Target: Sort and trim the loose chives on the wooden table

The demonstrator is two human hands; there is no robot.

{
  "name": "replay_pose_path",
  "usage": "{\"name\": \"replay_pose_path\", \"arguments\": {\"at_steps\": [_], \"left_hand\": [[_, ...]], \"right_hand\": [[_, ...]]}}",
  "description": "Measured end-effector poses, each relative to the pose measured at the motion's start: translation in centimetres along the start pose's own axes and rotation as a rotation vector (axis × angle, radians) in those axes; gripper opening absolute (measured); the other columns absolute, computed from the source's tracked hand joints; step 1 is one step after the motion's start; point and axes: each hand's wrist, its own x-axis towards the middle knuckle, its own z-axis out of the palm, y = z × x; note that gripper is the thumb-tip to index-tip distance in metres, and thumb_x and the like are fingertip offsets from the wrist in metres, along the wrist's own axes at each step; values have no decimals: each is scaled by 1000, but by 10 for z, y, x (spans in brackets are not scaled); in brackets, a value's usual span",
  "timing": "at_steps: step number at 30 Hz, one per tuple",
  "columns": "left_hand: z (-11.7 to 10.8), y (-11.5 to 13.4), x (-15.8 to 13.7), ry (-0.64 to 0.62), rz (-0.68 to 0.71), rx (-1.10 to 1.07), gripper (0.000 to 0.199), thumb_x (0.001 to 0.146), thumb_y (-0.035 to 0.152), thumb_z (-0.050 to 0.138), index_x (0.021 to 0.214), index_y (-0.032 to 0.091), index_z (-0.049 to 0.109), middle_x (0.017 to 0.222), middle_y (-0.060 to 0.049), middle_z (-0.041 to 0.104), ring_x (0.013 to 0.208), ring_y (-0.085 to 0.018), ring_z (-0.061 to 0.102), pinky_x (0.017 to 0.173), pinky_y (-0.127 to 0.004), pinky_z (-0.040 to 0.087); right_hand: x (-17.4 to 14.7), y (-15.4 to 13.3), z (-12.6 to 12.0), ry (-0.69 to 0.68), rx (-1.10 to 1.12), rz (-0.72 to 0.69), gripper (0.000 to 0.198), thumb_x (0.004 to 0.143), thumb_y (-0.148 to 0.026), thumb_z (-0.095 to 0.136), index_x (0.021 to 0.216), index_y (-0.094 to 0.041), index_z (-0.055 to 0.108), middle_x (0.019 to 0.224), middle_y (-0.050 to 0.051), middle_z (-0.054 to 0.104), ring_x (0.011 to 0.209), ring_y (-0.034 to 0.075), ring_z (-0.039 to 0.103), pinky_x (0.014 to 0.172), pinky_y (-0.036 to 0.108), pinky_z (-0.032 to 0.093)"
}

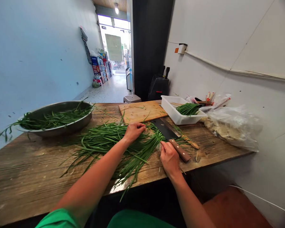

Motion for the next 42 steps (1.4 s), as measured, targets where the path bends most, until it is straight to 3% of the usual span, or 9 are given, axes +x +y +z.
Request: {"name": "replay_pose_path", "arguments": {"at_steps": [12, 19, 37, 39, 42], "left_hand": [[6, -3, 0, -19, 32, 27, 27, 70, 34, 53, 81, 15, 70, 75, -2, 70, 69, -15, 61, 66, -22, 44], [5, -1, 0, 46, -7, 65, 26, 69, 33, 54, 81, 16, 70, 80, -3, 70, 73, -16, 61, 70, -24, 44], [11, 0, -4, -13, 79, 81, 22, 72, 29, 55, 80, 17, 71, 80, -3, 70, 74, -16, 63, 72, -24, 45], [16, 1, -7, -50, 121, 68, 21, 71, 29, 56, 79, 17, 71, 81, -3, 70, 75, -16, 63, 72, -24, 45], [16, 6, -11, -234, 254, 51, 19, 71, 27, 56, 80, 20, 71, 82, -1, 70, 78, -15, 62, 74, -22, 44]], "right_hand": [[1, 2, 2, -20, -21, -2, 29, 88, -19, 37, 100, -19, 63, 78, 4, 61, 74, 14, 57, 65, 21, 40], [1, 0, 2, -17, -15, -6, 29, 88, -20, 37, 100, -19, 63, 78, 4, 61, 72, 13, 57, 64, 21, 40], [1, 0, 1, -27, -30, 3, 29, 88, -18, 36, 100, -18, 63, 79, 5, 61, 75, 14, 57, 65, 21, 40], [1, 1, 2, -30, -29, 1, 29, 88, -18, 37, 100, -18, 63, 79, 5, 61, 76, 15, 57, 66, 22, 40], [1, 2, 3, -22, -23, 0, 29, 87, -17, 37, 100, -17, 63, 80, 5, 62, 77, 15, 57, 68, 22, 40]]}}
